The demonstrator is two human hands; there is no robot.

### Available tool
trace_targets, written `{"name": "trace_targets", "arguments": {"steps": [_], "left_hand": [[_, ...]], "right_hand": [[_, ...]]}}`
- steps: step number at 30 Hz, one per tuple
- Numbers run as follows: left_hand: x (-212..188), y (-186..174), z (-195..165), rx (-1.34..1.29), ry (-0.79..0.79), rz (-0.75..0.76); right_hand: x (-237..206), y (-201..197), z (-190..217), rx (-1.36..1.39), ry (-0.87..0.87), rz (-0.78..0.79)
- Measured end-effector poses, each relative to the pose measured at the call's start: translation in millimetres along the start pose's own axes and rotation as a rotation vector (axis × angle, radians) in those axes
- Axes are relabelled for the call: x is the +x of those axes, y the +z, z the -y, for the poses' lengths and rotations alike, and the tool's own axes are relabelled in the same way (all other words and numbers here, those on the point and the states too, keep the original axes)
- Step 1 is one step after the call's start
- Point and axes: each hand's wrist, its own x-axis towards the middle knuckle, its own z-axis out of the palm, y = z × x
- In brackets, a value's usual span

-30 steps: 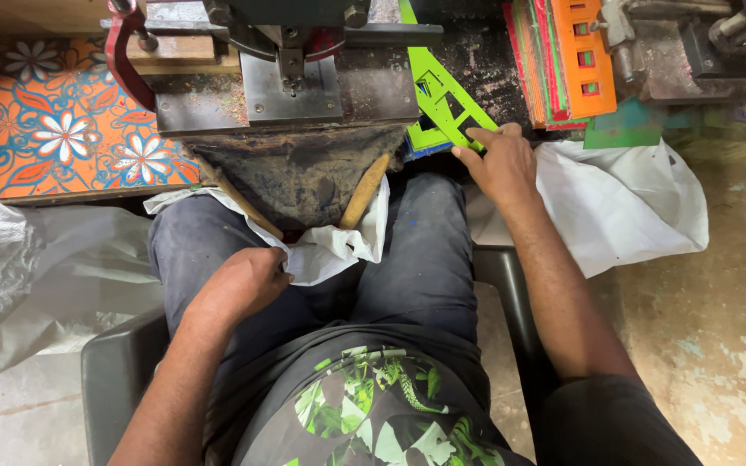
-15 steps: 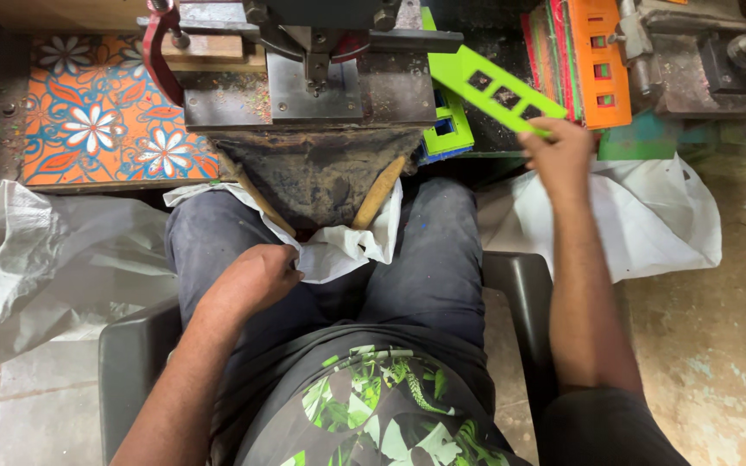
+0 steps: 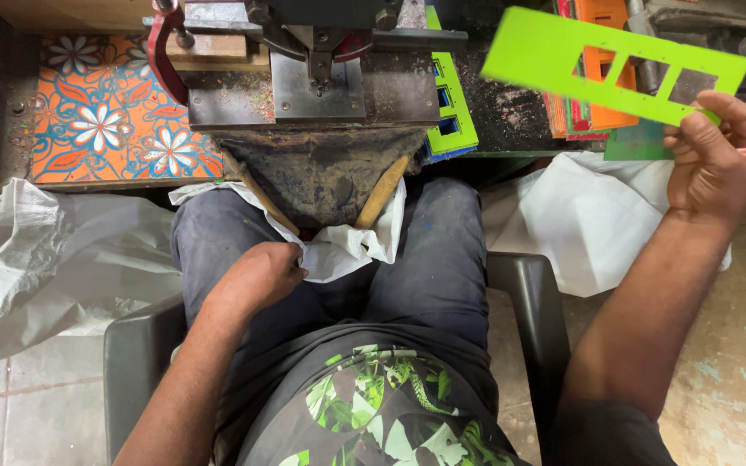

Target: The person operates a manual punching machine to cut rectangular holes in colorful plastic sheets. They place each sheet under the press, activate the punch, and stack the finished pieces to the right.

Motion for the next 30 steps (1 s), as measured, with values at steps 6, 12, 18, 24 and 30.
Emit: {"name": "trace_targets", "arguments": {"steps": [6, 12, 18, 24, 30], "left_hand": [[0, 0, 0, 0.004, -0.007, 0.005], [-4, -3, -3, -0.033, 0.043, -0.041], [-13, -15, -37, -0.093, 0.278, -0.403], [-6, -48, -77, -0.119, 0.298, -0.636], [20, -73, -103, 0.067, 0.214, -0.684]], "right_hand": [[-1, 50, -36, 0.202, 0.168, 0.154], [5, 99, -79, 0.177, 0.357, 0.052], [0, 129, -94, 0.163, 0.357, -0.007], [-7, 131, -97, 0.005, 0.276, 0.114], [-13, 138, -101, 0.028, 0.214, 0.202]]}}
